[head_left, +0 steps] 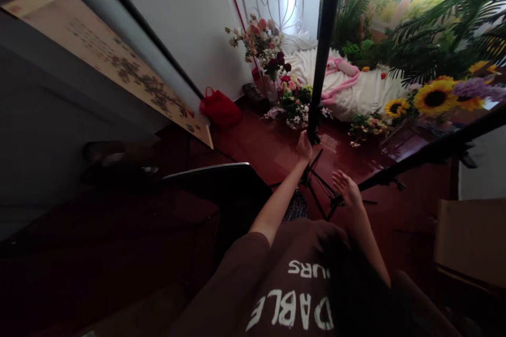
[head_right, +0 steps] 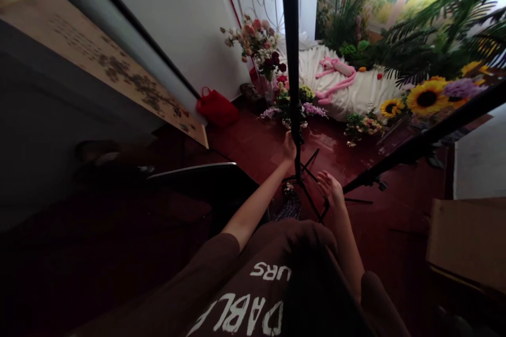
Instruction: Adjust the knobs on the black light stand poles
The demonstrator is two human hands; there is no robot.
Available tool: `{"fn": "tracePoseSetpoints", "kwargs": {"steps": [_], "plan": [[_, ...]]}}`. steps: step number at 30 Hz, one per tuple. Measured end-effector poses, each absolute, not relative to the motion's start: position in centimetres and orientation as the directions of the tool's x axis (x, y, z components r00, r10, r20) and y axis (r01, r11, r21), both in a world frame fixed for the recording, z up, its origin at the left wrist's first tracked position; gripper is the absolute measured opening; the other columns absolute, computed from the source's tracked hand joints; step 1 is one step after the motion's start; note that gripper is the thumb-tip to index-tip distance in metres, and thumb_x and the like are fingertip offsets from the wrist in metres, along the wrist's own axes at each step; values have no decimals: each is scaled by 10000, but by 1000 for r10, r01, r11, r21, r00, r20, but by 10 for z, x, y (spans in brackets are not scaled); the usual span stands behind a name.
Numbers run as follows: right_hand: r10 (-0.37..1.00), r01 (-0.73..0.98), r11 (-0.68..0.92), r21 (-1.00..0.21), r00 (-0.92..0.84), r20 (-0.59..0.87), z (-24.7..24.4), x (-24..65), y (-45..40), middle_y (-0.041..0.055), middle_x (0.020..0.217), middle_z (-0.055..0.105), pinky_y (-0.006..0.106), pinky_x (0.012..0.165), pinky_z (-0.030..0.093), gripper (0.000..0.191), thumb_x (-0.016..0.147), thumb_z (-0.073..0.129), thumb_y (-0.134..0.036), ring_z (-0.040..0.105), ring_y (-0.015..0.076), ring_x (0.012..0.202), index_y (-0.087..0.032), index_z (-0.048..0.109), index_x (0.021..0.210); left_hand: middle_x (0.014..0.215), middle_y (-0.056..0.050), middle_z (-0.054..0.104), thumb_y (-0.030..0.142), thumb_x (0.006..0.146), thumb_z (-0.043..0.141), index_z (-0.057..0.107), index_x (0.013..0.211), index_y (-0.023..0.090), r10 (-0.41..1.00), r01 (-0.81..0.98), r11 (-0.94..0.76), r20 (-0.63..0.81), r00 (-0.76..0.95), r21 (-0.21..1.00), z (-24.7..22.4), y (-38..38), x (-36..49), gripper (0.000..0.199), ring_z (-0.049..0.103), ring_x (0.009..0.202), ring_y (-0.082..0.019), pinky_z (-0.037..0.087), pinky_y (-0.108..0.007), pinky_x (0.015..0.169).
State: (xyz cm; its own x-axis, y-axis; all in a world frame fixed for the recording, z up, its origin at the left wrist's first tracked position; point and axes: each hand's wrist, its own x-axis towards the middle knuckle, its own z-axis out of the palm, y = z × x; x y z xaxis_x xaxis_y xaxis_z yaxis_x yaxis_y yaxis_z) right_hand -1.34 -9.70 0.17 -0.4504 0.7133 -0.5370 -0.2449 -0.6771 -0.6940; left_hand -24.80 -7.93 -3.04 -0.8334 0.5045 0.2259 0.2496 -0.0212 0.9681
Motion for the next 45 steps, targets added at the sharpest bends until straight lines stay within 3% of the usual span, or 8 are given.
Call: {"fn": "tracePoseSetpoints", "kwargs": {"steps": [6,9,13,18,22,28,38,45], "plan": [[837,-264,-546,-795,-126,-533,-38,91,-94,16,815,763,250,643,575,161,741,716,-285,717,142,697,-209,658,871,1297,-227,559,504,996,322,480,1232,124,303,-58,265,-140,-943,962,-85,-92,-186,475,540,1279,-252,403,-415,1085],[905,-247,-402,-882,37,-423,-32,122,-83,8,801,744,236,590,548,252,728,718,-389,678,123,629,-209,658,894,1231,-207,578,539,978,370,408,1268,130,484,-84,234,-191,-854,969,-93,-80,-136,503,609,1168,-232,469,-403,996],[965,-182,-209,-961,119,-233,-8,140,-62,28,908,731,219,569,535,433,745,666,-585,657,106,645,-215,666,969,1154,-143,625,584,940,444,433,1231,167,903,53,-114,126,-411,992,-64,-48,-73,508,648,1036,-180,502,-366,942],[994,-62,-102,-993,22,-103,23,144,-41,18,894,704,233,568,555,537,667,736,-647,639,108,643,-229,673,999,1087,-97,650,525,933,508,484,1247,194,886,196,-442,460,-52,875,-9,-23,-26,457,654,947,-154,507,-287,851],[996,54,-23,-998,-88,-28,37,149,-33,45,900,714,260,626,570,528,635,811,-575,657,152,755,-212,694,1000,817,-7,629,488,957,473,506,1171,195,885,222,-426,455,-96,877,4,-24,-11,365,593,660,-107,462,-226,657],[980,98,-7,-995,-197,-26,45,156,-29,31,884,709,295,697,563,460,654,805,-564,644,150,746,-200,693,912,796,-7,615,535,941,474,514,1077,202,864,242,-440,482,-149,865,0,-24,-7,362,564,649,-103,433,-211,626],[935,198,356,-913,-75,348,46,144,-36,31,972,685,367,897,525,99,779,700,-310,638,184,973,-235,679,717,729,9,598,548,918,522,553,1088,207,840,312,-423,497,-218,851,-3,-21,-4,382,563,602,-104,436,-210,599],[869,311,458,-833,42,493,60,140,-45,44,1079,668,447,1038,469,160,841,596,-240,611,210,1109,-244,687,710,745,-2,609,525,934,502,549,1098,204,835,322,-431,508,-212,843,-3,-22,-3,364,572,612,-107,430,-208,596]]}}
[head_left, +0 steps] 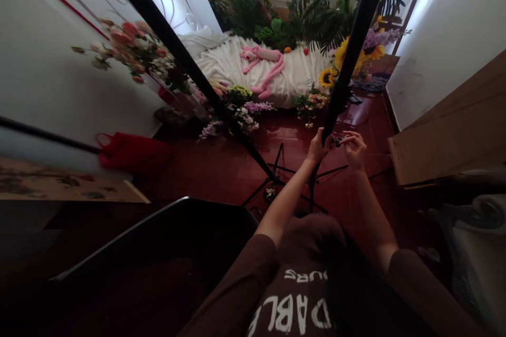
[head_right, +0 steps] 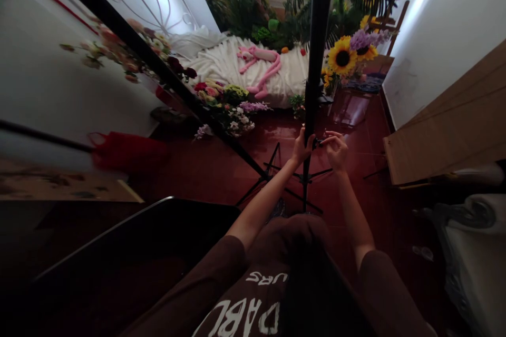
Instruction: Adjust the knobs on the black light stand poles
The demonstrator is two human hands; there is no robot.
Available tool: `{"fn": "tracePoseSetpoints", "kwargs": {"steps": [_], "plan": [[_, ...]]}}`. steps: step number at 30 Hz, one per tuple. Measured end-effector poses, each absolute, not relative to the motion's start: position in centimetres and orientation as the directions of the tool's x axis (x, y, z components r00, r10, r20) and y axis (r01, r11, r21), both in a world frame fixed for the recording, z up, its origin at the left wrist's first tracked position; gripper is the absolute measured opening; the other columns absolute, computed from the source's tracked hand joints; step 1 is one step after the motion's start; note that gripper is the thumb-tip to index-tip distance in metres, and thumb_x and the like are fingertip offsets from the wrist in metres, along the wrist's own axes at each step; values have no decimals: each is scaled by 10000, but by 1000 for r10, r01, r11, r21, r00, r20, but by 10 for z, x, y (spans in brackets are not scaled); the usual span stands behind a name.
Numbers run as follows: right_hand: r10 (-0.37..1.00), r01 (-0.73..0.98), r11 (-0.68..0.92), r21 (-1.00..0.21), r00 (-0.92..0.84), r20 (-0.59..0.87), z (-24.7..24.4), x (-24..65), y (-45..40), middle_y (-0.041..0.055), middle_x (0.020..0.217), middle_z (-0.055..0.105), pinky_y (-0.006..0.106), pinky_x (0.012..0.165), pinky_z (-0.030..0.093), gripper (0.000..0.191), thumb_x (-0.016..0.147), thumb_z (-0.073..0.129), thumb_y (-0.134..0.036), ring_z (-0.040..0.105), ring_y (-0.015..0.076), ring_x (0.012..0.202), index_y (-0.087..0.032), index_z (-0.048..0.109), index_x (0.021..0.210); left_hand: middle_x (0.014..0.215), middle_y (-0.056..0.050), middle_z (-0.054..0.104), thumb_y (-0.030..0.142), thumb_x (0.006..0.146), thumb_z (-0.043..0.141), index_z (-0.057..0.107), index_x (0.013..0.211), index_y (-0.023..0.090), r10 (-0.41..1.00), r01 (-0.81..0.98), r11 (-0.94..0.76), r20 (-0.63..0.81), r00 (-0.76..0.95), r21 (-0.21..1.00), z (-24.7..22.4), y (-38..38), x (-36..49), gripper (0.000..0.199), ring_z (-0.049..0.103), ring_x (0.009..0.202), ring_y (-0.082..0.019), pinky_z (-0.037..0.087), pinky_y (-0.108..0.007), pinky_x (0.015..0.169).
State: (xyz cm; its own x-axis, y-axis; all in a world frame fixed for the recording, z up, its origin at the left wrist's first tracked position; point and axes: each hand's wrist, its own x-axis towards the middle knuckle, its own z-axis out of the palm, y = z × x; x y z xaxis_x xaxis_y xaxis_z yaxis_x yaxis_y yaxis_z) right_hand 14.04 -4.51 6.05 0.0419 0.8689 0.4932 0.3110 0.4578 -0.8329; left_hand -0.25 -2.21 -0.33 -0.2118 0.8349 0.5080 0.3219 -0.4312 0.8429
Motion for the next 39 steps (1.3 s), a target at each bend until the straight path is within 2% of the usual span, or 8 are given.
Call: {"fn": "tracePoseSetpoints", "kwargs": {"steps": [2,5,10,19,25,28,34,39], "plan": [[837,286,519,-805,17,546,80,136,-45,45,1145,653,440,1025,490,91,871,617,-302,609,213,1136,-259,697,878,769,-15,623,508,940,500,551,1104,198,834,319,-437,512,-206,841,-3,-22,-2,354,592,642,-118,443,-218,618],[776,251,618,-745,-45,629,120,121,-36,49,1273,597,422,1005,522,403,861,681,-430,595,215,1187,-301,582,1230,814,-31,640,494,941,501,548,1134,198,835,309,-441,511,-202,843,-4,-22,-2,357,614,684,-130,459,-231,647],[698,210,709,-673,-74,712,172,86,-19,78,1323,541,395,973,543,664,861,674,-541,592,225,1206,-283,386,1401,826,-35,654,475,942,509,542,1165,202,852,298,-418,484,-200,858,-6,-20,-1,354,616,689,-131,474,-241,665],[708,187,698,-691,-44,704,151,77,-8,72,1251,553,381,991,547,623,895,611,-577,592,224,1225,-293,361,1390,919,-62,668,507,953,471,520,1204,214,867,276,-416,470,-168,866,-10,-18,-4,389,648,774,-151,517,-280,743],[824,239,545,-804,24,566,99,82,-18,59,1214,601,309,868,584,646,835,658,-616,675,175,984,-299,426,1348,1053,-126,678,548,947,465,508,1268,182,867,246,-421,467,-174,873,-14,-15,-3,489,687,977,-197,535,-324,886],[860,220,488,-844,40,508,91,83,-21,61,1226,617,314,834,591,672,798,690,-624,678,180,960,-300,444,1332,1064,-145,677,557,946,458,508,1276,155,871,255,-417,464,-162,872,-16,-14,-4,522,687,1019,-228,545,-362,910],[868,193,491,-850,-29,495,94,98,-29,31,1151,662,343,880,582,567,802,717,-551,687,188,995,-306,491,1260,993,-103,682,538,950,472,509,1245,190,874,241,-415,458,-161,877,-13,-17,-4,458,684,940,-189,547,-325,861],[875,279,481,-831,-89,477,81,128,-49,37,1122,683,394,935,561,382,841,698,-435,678,195,1032,-281,565,1164,927,-71,665,558,946,461,514,1194,201,870,236,-419,462,-170,877,-10,-18,-3,438,668,821,-165,535,-295,800]]}}
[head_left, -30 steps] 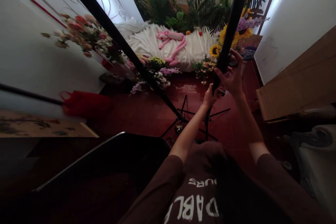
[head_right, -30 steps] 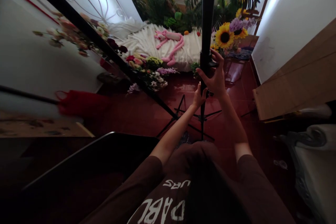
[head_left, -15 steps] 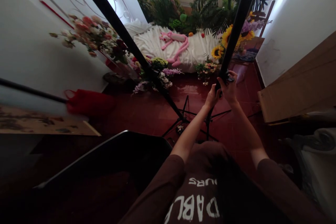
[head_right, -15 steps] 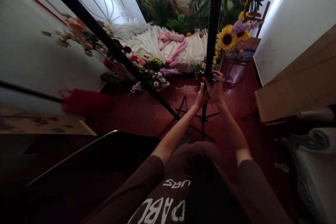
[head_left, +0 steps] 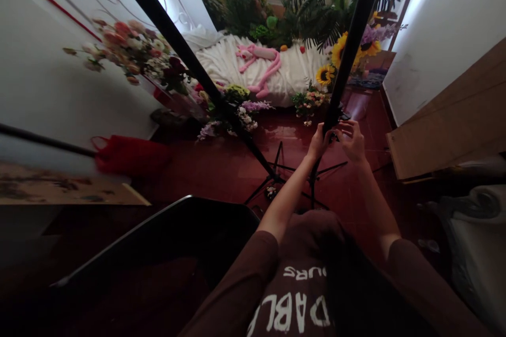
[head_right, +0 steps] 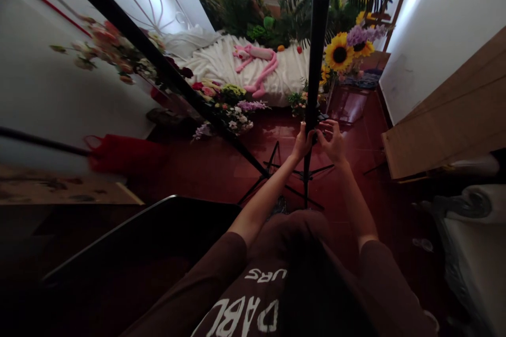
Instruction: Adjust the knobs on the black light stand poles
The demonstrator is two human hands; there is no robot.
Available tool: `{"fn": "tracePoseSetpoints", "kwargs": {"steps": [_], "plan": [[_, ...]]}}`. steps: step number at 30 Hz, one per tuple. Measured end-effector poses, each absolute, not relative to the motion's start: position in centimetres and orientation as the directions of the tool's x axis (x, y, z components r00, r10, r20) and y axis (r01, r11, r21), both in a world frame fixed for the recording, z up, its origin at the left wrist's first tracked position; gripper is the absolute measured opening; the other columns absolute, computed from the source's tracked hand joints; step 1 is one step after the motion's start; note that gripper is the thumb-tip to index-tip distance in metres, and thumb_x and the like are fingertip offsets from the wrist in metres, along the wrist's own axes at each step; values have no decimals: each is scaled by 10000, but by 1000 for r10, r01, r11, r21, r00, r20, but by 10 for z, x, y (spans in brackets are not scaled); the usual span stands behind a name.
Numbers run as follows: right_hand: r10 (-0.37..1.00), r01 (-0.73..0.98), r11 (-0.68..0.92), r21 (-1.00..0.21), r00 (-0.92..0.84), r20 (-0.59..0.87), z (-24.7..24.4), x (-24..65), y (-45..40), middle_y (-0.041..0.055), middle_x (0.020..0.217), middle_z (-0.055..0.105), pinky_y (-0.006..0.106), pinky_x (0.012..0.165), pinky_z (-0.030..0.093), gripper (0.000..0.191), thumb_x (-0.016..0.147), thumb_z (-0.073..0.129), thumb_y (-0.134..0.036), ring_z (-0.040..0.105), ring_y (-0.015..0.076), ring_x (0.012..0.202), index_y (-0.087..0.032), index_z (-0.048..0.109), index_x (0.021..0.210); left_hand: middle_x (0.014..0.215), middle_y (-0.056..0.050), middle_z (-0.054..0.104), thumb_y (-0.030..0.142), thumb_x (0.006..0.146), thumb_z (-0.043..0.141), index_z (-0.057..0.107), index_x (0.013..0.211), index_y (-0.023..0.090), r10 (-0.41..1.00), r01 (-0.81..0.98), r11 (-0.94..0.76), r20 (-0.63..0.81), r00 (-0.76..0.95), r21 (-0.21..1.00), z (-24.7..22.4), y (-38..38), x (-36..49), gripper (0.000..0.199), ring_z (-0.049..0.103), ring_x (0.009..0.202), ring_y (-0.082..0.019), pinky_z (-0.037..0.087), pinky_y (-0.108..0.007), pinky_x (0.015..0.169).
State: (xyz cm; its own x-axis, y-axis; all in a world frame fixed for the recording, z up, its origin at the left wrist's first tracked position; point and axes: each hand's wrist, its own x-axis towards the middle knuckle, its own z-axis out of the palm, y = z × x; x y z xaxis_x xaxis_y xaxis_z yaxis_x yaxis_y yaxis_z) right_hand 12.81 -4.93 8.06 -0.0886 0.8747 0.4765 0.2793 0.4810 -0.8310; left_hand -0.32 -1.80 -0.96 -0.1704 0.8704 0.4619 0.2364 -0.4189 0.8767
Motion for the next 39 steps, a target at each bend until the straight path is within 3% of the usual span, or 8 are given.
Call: {"fn": "tracePoseSetpoints", "kwargs": {"steps": [4,10,15,20,25,28,30,39], "plan": [[882,375,469,-799,-151,447,66,149,-62,56,1157,675,427,1000,523,307,838,692,-376,645,214,1099,-261,623,1115,852,-54,651,574,943,461,524,1186,186,871,239,-413,458,-179,879,-12,-17,-2,462,656,762,-160,529,-284,786],[927,339,374,-863,-121,355,57,155,-66,50,1206,669,420,1006,521,391,784,739,-433,616,228,1138,-280,648,1132,890,-98,673,620,931,441,540,1219,150,863,253,-413,465,-199,875,-18,-14,-1,560,677,820,-199,543,-323,823],[926,327,376,-867,-102,363,54,149,-59,42,1108,683,361,914,541,406,820,704,-500,649,200,1025,-285,620,1154,944,-136,682,675,916,400,533,1247,133,868,264,-410,462,-181,873,-21,-12,-1,649,685,862,-222,546,-348,841],[955,334,279,-900,4,297,46,142,-49,14,866,673,294,734,531,438,860,622,-575,639,156,760,-255,605,1158,942,-129,681,659,923,408,526,1247,141,864,256,-419,469,-184,871,-20,-14,-1,622,679,848,-208,540,-329,825],[990,140,109,-984,74,120,46,133,-33,-83,563,472,216,507,400,403,834,657,-417,471,93,504,-188,605,1161,964,-129,683,668,925,387,525,1221,134,857,304,-409,477,-197,860,-19,-15,-1,625,671,818,-179,536,-289,771],[993,-43,-69,-997,88,-73,51,129,-21,-117,523,394,192,422,283,361,793,644,-279,341,58,417,-183,607,1139,932,-103,684,648,931,403,530,1204,159,854,304,-414,482,-196,858,-18,-15,-2,574,667,792,-166,534,-271,736],[987,-126,-115,-985,101,-128,53,127,-17,-124,524,394,186,405,240,368,765,628,-222,308,48,402,-188,602,1130,913,-82,682,618,937,428,536,1199,181,855,291,-420,482,-191,860,-18,-15,-2,521,662,774,-154,530,-257,725],[957,-169,-192,-967,184,-223,26,119,-55,-120,517,427,175,396,227,292,766,626,-316,336,56,391,-208,575,1032,936,-97,700,527,936,512,542,1257,157,890,264,-361,415,-189,895,-15,-16,-3,491,694,843,-178,541,-282,819]]}}
